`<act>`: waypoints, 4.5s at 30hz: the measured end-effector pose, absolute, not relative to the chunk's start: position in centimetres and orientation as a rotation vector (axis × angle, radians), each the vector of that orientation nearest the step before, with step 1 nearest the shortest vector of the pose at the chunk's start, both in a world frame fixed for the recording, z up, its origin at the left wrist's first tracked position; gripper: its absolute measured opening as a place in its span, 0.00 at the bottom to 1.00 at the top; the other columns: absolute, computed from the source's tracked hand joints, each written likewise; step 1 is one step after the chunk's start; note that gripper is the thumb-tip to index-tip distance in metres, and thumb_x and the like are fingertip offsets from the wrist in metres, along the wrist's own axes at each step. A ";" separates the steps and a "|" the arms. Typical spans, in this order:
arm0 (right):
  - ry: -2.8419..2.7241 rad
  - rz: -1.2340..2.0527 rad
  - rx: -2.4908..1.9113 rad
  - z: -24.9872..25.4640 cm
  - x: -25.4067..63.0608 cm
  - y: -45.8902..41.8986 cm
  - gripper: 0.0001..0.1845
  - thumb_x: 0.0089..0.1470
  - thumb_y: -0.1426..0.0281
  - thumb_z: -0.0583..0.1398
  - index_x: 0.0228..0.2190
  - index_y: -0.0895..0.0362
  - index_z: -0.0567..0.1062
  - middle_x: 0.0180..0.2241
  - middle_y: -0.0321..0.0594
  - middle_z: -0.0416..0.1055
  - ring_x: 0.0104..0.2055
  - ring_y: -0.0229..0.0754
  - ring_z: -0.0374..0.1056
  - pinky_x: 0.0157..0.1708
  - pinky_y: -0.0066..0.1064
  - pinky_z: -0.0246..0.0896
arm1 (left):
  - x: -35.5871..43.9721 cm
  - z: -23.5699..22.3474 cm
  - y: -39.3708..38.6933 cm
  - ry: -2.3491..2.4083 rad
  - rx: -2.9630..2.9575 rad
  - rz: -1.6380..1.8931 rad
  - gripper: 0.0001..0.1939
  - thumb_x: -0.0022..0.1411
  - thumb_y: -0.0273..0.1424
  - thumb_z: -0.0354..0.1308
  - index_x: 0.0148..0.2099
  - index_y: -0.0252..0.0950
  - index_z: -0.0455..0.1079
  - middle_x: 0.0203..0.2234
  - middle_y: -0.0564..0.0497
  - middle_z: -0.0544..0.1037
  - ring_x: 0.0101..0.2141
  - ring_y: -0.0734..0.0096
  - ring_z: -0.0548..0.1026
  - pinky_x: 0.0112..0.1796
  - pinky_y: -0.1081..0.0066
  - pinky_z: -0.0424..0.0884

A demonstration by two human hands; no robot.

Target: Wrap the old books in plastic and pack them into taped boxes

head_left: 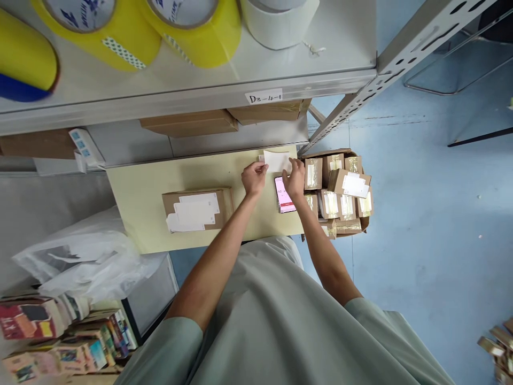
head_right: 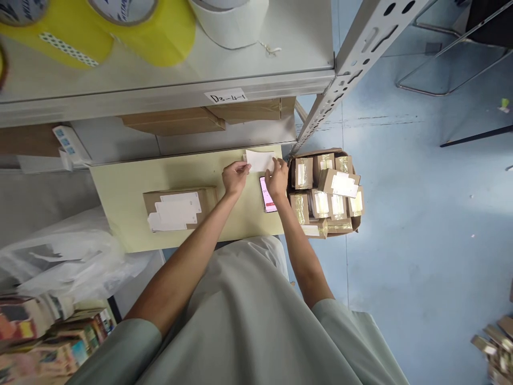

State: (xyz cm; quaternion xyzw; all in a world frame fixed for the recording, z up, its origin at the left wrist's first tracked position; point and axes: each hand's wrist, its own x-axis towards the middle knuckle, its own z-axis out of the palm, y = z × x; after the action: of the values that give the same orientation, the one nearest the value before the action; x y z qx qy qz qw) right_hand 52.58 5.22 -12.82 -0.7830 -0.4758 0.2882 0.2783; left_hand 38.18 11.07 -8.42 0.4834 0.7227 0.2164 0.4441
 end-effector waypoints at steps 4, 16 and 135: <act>-1.394 0.785 -1.981 -11.9 51.5 5.2 0.33 0.68 0.67 0.64 0.71 0.56 0.69 0.75 0.59 0.61 0.77 0.60 0.60 0.76 0.56 0.59 | 39.3 -6.7 10.6 1.668 1.386 0.507 0.04 0.69 0.32 0.67 0.43 0.40 0.84 0.44 0.47 0.89 0.47 0.59 0.86 0.54 0.64 0.79; -0.933 0.635 -1.875 -10.6 57.5 4.4 0.22 0.70 0.48 0.63 0.48 0.53 0.80 0.49 0.49 0.81 0.55 0.53 0.76 0.61 0.49 0.72 | 42.4 -7.3 11.7 1.225 2.146 0.024 0.32 0.74 0.22 0.48 0.77 0.30 0.68 0.78 0.37 0.65 0.79 0.47 0.58 0.77 0.46 0.57; -1.597 0.916 -1.620 20.3 7.2 -4.5 0.15 0.71 0.53 0.68 0.49 0.48 0.88 0.44 0.41 0.80 0.38 0.39 0.78 0.35 0.33 0.79 | -14.3 14.9 2.2 0.839 1.322 0.786 0.09 0.69 0.39 0.67 0.38 0.39 0.80 0.32 0.50 0.82 0.33 0.67 0.79 0.35 0.69 0.74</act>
State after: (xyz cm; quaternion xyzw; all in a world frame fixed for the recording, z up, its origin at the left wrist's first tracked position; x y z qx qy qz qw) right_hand 7.22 -4.49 20.26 -0.6217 -0.6130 0.3517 0.3376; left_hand -14.26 2.19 14.87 0.5798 0.3680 0.3445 0.6401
